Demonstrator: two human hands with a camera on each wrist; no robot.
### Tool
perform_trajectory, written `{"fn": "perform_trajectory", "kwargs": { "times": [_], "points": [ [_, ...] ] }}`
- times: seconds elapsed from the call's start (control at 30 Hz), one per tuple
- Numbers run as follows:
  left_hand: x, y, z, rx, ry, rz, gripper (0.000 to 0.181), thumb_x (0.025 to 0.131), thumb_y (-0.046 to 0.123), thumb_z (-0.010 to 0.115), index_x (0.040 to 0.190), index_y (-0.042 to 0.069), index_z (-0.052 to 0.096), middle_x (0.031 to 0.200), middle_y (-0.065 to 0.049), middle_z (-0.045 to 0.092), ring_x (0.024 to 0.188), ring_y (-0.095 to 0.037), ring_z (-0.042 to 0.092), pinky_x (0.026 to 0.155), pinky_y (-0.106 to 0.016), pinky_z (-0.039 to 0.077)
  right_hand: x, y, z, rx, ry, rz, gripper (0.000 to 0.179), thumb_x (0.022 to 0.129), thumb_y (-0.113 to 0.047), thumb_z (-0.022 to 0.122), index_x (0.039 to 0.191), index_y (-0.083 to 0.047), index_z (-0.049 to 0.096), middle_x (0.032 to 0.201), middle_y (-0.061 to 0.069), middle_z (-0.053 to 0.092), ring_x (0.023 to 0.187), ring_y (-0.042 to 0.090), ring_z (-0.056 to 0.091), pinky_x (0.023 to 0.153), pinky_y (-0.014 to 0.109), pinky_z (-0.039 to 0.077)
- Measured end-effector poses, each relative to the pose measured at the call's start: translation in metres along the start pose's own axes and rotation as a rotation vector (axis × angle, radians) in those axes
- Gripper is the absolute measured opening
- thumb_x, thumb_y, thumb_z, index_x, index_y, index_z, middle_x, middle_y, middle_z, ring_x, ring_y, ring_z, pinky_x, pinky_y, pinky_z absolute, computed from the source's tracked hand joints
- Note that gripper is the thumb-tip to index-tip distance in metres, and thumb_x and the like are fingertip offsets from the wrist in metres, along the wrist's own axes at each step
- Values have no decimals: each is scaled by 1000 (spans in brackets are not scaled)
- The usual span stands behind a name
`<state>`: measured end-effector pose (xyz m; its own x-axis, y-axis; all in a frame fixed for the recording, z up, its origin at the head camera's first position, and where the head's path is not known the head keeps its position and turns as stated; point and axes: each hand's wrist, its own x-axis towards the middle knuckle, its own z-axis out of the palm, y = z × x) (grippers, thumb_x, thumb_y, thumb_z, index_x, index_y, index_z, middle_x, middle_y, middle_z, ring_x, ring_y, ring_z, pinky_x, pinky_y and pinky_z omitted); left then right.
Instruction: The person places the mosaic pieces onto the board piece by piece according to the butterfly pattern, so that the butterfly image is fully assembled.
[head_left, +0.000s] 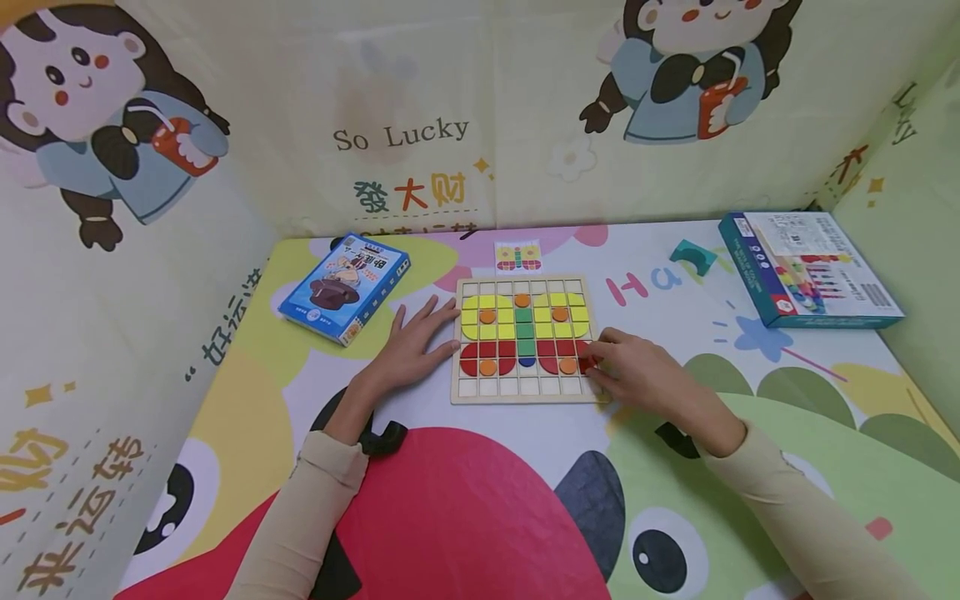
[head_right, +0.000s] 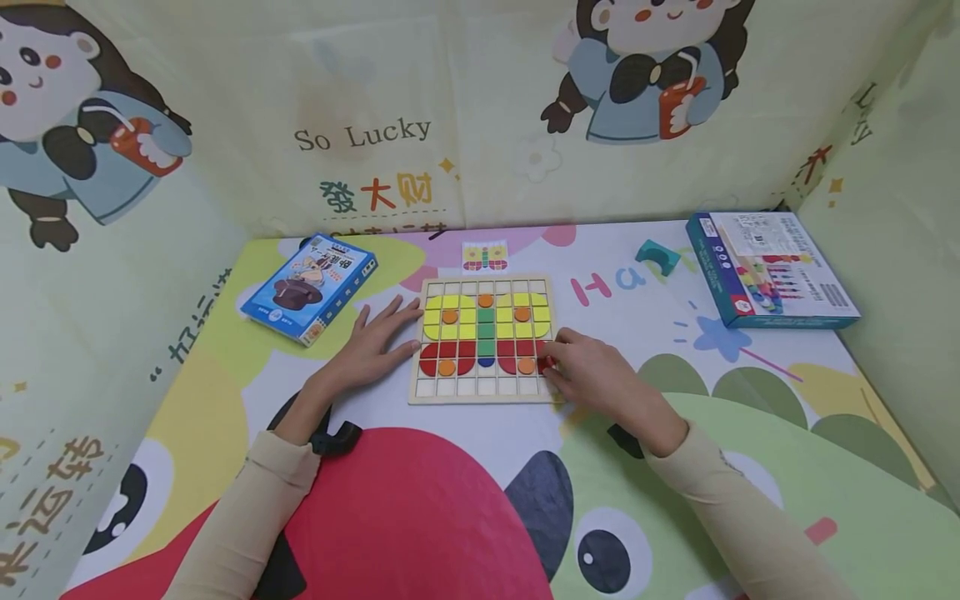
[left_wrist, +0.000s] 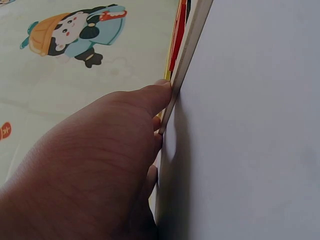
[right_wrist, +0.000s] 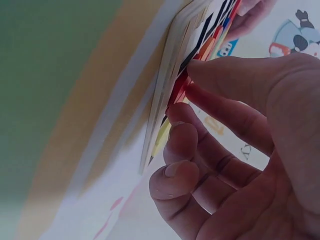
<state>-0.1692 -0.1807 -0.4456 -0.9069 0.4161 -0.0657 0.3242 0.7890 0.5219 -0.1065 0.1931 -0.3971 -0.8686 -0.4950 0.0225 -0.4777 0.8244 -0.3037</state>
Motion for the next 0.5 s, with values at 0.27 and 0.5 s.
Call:
{"fn": "perform_trajectory", "kwargs": {
  "times": [0.27, 0.5],
  "points": [
    [-1, -1, 1, -9, 7, 1, 66, 105, 49, 59, 164, 27, 40, 177, 4, 29, 170, -24, 7, 133, -63, -12, 1, -1, 0, 3, -5, 27, 34, 90, -18, 85, 122, -9, 79, 102, 7, 71, 81, 15, 59, 69, 28, 56],
    [-2, 1, 1, -27, -1, 5, 66, 105, 48, 58, 165, 27, 40, 177, 4, 30, 170, -26, 7, 133, -63, -13, -3, 9, -4, 11, 62, 65, 28, 92, -22, 83, 115, -8, 78, 101, 8, 72, 83, 19, 63, 73, 36, 61]
  ]
}}
